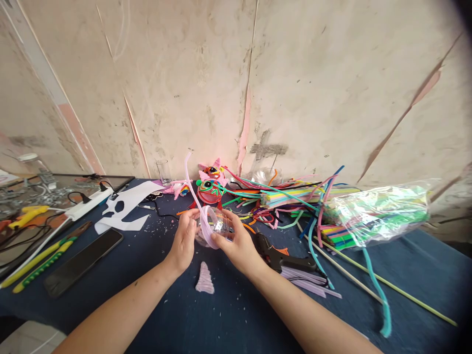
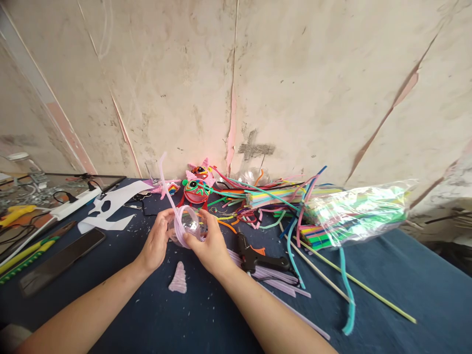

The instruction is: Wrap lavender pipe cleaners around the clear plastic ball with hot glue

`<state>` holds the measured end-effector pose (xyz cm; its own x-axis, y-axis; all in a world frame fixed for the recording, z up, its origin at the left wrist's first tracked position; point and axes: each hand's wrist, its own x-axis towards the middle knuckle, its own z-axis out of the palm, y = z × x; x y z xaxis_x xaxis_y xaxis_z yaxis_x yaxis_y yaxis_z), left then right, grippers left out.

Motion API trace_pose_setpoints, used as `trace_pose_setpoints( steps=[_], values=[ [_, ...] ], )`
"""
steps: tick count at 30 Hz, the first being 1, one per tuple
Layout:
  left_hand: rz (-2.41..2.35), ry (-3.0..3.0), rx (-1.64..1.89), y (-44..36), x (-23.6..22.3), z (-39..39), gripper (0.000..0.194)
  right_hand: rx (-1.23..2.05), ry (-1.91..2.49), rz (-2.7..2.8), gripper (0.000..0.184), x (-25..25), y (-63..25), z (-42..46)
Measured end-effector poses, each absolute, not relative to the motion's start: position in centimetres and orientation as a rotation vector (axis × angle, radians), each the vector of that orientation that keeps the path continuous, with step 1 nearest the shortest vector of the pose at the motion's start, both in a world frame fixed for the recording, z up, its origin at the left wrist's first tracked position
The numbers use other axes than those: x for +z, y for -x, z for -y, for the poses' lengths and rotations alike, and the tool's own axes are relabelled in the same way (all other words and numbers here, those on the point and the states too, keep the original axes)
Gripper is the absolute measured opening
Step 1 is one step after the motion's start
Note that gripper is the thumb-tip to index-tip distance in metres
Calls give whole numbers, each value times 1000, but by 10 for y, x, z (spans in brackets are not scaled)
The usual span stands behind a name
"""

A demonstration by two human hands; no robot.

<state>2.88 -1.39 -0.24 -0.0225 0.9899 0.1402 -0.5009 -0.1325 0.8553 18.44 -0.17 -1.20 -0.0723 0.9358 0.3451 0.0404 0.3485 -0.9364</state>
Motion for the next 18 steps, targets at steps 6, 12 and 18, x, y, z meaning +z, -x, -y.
trace_pose_setpoints(
  steps=[6, 12, 18],
  values=[
    [-977, -1041, 1567, -28, 8, 9, 31, 1090, 974, 1355, 62, -12, -185, -2],
    [-1076, -1000, 1507, -24, 15, 3, 36, 1101, 1017, 1306, 60, -12, -186, -4],
    [-1117, -1042, 1517, -21, 15, -2, 46, 1122, 989, 1286, 59, -10, -186, -3]
  ],
)
